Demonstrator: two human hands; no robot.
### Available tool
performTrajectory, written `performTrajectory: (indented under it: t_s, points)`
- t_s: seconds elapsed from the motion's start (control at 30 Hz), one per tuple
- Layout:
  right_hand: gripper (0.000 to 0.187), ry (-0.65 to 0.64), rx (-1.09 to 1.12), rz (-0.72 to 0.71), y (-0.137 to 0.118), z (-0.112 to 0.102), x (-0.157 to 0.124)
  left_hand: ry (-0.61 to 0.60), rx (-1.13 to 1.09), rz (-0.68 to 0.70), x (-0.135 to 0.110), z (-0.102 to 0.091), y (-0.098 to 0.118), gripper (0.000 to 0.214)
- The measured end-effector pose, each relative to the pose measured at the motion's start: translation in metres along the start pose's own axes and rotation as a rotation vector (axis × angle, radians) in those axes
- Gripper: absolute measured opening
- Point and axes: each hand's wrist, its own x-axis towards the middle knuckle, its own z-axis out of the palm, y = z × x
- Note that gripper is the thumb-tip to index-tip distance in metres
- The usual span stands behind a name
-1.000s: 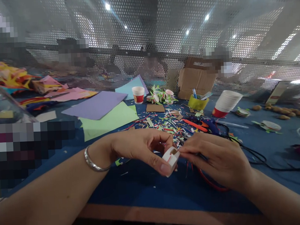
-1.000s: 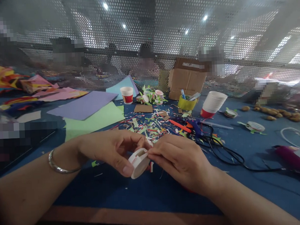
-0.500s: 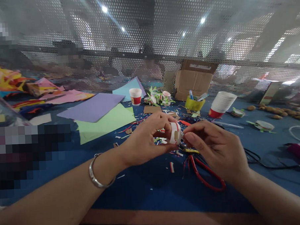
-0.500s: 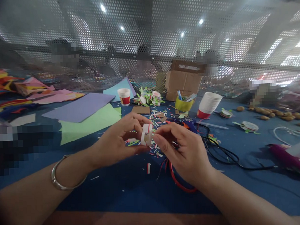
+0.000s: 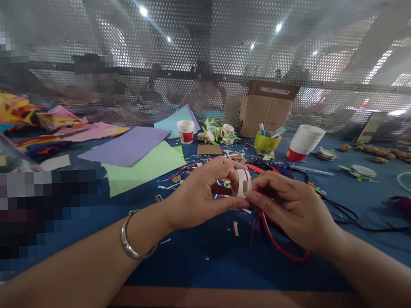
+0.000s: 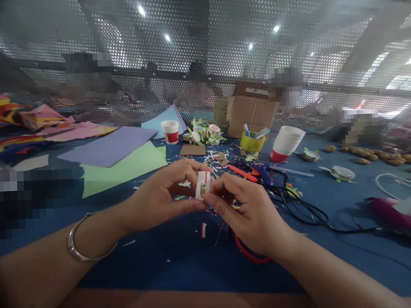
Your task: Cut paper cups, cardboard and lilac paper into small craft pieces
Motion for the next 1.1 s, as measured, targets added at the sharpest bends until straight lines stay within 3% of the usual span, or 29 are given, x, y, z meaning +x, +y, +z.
performTrajectory:
  t_s: [0.3,0.73,0.93,1.1]
  points:
    - [0.011,-0.009,-0.016,-0.079,-0.004,-0.003,0.002,-0.051,-0.316,-0.163,0.000,0.005,0.005,0.026]
    - [0.013,-0.037,-0.017,-0.087,-0.003,-0.005,0.002,-0.062,-0.512,-0.377,0.003,0.007,0.011,0.029]
    - [0.012,-0.076,-0.016,-0.140,-0.003,-0.003,0.001,-0.074,-0.500,-0.357,0.002,0.003,0.014,0.029]
    - [0.008,-0.068,-0.062,-0.226,0.000,-0.001,0.002,-0.060,-0.394,-0.251,0.002,-0.003,0.013,0.030]
